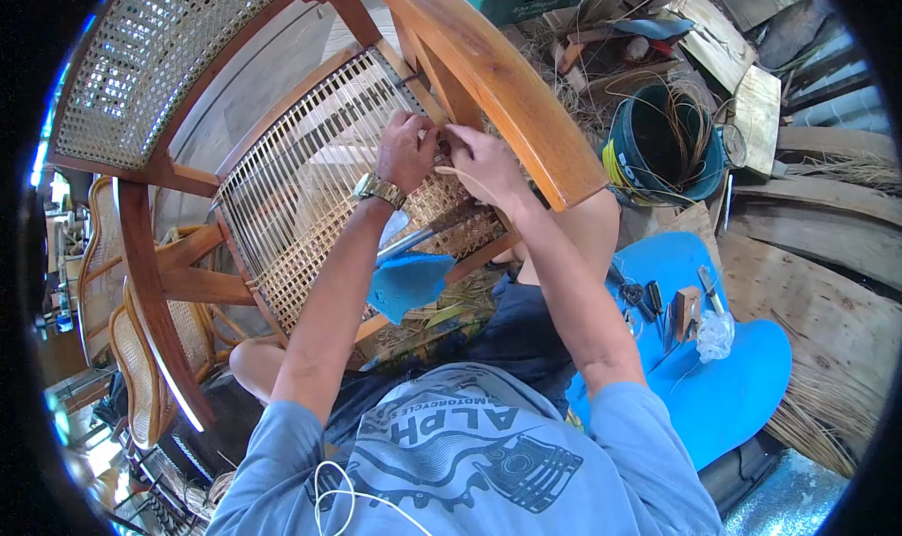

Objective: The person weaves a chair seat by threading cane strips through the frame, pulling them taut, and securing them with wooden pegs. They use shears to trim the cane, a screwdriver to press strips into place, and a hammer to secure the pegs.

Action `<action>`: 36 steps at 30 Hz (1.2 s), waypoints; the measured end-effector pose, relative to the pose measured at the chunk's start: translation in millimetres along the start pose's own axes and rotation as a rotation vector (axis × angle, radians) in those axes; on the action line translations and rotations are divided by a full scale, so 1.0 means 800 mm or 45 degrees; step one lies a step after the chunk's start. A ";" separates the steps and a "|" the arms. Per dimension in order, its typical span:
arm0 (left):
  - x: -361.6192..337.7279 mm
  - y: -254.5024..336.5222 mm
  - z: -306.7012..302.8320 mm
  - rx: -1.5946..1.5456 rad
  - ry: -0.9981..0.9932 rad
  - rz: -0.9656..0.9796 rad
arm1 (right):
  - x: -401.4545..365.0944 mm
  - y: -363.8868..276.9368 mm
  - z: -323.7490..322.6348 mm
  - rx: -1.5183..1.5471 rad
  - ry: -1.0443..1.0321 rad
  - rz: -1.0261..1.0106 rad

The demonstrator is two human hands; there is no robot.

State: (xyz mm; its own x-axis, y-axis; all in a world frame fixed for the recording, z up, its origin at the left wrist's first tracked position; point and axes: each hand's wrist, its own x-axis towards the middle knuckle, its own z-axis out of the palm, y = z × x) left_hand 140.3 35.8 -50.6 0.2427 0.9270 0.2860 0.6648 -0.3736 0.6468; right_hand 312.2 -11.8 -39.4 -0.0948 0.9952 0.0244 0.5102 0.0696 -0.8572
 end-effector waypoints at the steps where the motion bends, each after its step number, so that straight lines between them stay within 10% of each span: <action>1: 0.005 -0.001 -0.004 0.072 -0.100 0.014 | -0.007 0.001 -0.006 0.003 0.003 -0.002; 8: 0.022 0.008 -0.012 0.282 -0.321 0.013 | -0.033 0.071 -0.080 0.267 0.138 0.003; 10: 0.027 0.004 -0.008 0.300 -0.326 0.020 | -0.010 0.085 -0.129 1.121 0.127 0.115; 12: 0.031 0.006 -0.008 0.318 -0.331 0.026 | 0.013 0.039 -0.148 0.438 0.598 0.099; 18: 0.040 -0.011 -0.019 0.181 -0.439 -0.181 | 0.064 0.047 -0.193 0.727 0.932 0.113; 36: 0.059 -0.011 -0.028 0.055 -0.634 -0.468 | 0.095 0.069 -0.157 0.465 0.771 0.132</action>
State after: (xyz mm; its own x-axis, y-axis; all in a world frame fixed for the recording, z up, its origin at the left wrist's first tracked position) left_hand 130.3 82.2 -27.2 0.2859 0.9028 -0.3212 0.7932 -0.0349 0.6079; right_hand 440.5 76.3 -20.0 0.4838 0.8664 0.1238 0.1622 0.0503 -0.9855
